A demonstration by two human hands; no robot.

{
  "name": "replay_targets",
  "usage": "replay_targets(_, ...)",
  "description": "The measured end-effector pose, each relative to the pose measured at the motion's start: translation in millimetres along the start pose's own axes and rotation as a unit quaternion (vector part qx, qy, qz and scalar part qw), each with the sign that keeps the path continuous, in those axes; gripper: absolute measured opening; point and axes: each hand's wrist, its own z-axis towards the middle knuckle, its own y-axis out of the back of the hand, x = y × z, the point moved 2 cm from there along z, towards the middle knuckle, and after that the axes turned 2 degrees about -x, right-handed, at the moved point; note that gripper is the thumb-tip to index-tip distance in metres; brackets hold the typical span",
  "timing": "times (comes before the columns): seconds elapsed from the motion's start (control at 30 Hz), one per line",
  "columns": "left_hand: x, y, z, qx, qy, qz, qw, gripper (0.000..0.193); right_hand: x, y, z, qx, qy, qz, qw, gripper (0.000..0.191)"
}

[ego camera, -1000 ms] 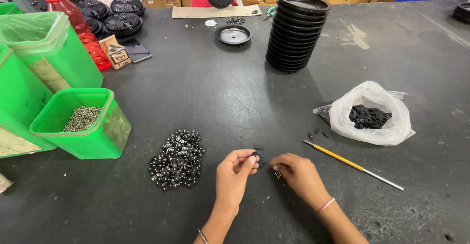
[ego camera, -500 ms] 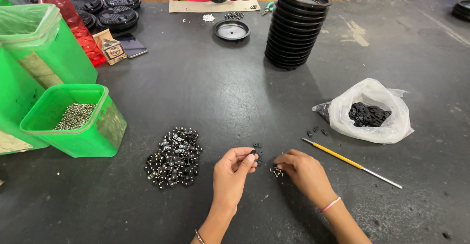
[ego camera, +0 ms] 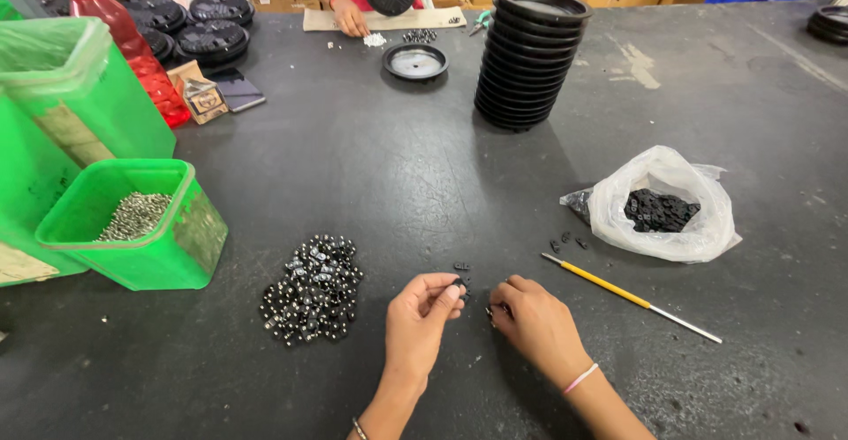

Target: The person sits at a workbench assembling small black plastic components, picking individual pieces from a pile and pressing metal pins into them by hand, placing completed pieces in a small pile. Another worker across the table assembles black plastic discs.

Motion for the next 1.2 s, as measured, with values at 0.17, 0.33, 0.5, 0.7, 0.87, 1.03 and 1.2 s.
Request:
replay_targets(0.17,-2.5,5.5,11.6,0.001,-0.019,0.019,1.000,0.017,-8.1,-8.8,27.0,-0.002,-0.100,0.161,0.982,0.017)
replay_targets(0.33,-1.6,7.3,24.6,0.001,0.013,0.025,1.000,0.015,-11.8,-16.2,39.6,-0.050,-0.097,0.306,0.946,0.018)
replay_targets(0.5,0.4,7.2,32.3,0.016,0.022,0.003,1.000,0.014,-4.8,-20.3,41.0,-0.054,-0.079,0.340,0.935,0.016)
replay_targets(0.7,2.5,7.0,35.3,0.014,0.007,0.011,1.000,0.014,1.6,-14.2,44.2,-0.056,-0.069,0.351,0.932,0.014)
replay_targets(0.87,3.2,5.9,36.0,0.008,0.001,0.009,1.000,0.013,5.3,-9.7,42.4,-0.049,-0.066,0.345,0.935,0.014)
replay_targets(1.03,1.2,4.6,36.2,0.012,-0.019,0.049,0.999,0.012,2.5,-6.2,42.6,-0.045,-0.079,0.352,0.931,0.014)
replay_targets(1.2,-2.7,4.4,34.3,0.014,-0.032,0.089,0.995,0.009,1.6,-11.4,44.9,-0.021,-0.118,0.416,0.901,0.017)
